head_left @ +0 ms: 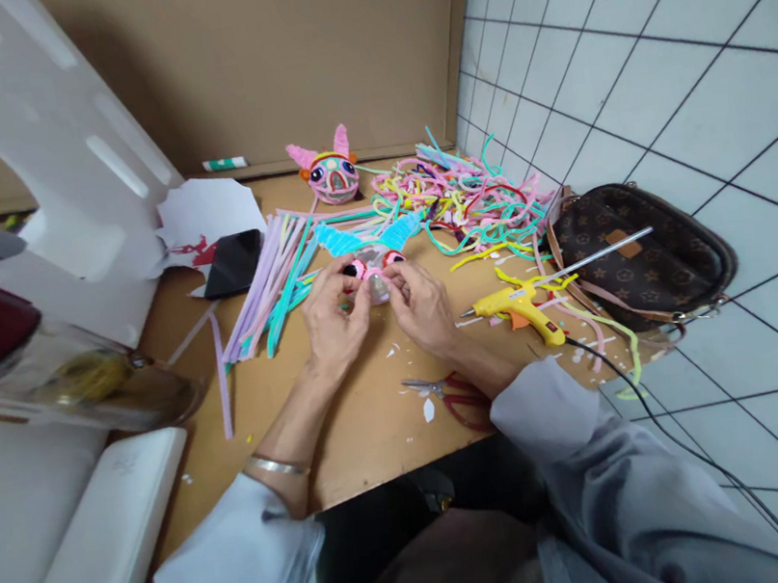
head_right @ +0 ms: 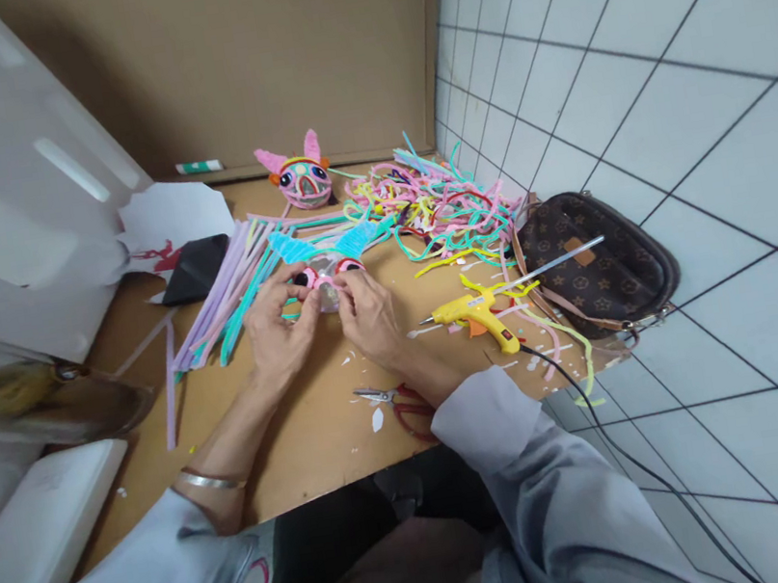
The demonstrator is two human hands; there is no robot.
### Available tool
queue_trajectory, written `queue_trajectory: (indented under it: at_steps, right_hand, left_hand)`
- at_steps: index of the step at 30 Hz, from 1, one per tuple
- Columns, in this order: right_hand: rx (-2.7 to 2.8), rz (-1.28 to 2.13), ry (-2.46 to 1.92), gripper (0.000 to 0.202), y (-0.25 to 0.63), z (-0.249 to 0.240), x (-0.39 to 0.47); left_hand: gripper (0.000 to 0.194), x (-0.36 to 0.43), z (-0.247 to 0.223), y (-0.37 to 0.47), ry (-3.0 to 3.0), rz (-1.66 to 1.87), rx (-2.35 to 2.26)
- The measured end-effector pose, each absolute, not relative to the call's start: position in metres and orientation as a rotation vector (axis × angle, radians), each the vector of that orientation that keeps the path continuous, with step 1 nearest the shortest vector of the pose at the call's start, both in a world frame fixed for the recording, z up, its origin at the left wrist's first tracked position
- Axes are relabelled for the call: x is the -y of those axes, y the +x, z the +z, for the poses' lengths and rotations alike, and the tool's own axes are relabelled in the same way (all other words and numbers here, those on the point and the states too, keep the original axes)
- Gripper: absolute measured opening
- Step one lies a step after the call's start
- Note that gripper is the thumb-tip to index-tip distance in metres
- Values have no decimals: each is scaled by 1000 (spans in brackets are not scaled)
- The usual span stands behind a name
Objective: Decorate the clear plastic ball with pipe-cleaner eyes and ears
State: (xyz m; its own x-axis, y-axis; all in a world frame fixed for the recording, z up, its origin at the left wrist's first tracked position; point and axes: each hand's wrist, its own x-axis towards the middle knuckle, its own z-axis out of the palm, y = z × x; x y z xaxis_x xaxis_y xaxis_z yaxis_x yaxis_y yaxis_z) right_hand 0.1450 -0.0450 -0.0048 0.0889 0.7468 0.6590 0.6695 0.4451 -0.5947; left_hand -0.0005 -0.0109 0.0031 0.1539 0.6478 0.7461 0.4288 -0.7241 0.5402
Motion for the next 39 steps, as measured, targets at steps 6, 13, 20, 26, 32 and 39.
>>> queue_trajectory:
  at_steps: [6,13,20,26,32,39]
  right_hand:
    - [1636,58,-1238,16,147,-5,44]
    - [1584,40,-1212,15,144,-1,47]
    - [1398,166,-1272,12,148,6,50]
    - [1302,254,-1310,9,154,8,52]
    - [1201,297,-1309,6,157,7,51]
    - [1202,299,-1328,6,160,4,49]
  left_hand:
    - [19,12,4,0,2215,1627,-1013]
    - [16,14,6,-2,2090,1548,-1089]
    - [23,15,3,0,1926,1578,-1049]
    - [23,9,10,-9,1891,1649,-1052]
    - [16,-12,20,-36,1519,1949,-1249]
    - [17,-18,29,-47,1447,1866,-1261]
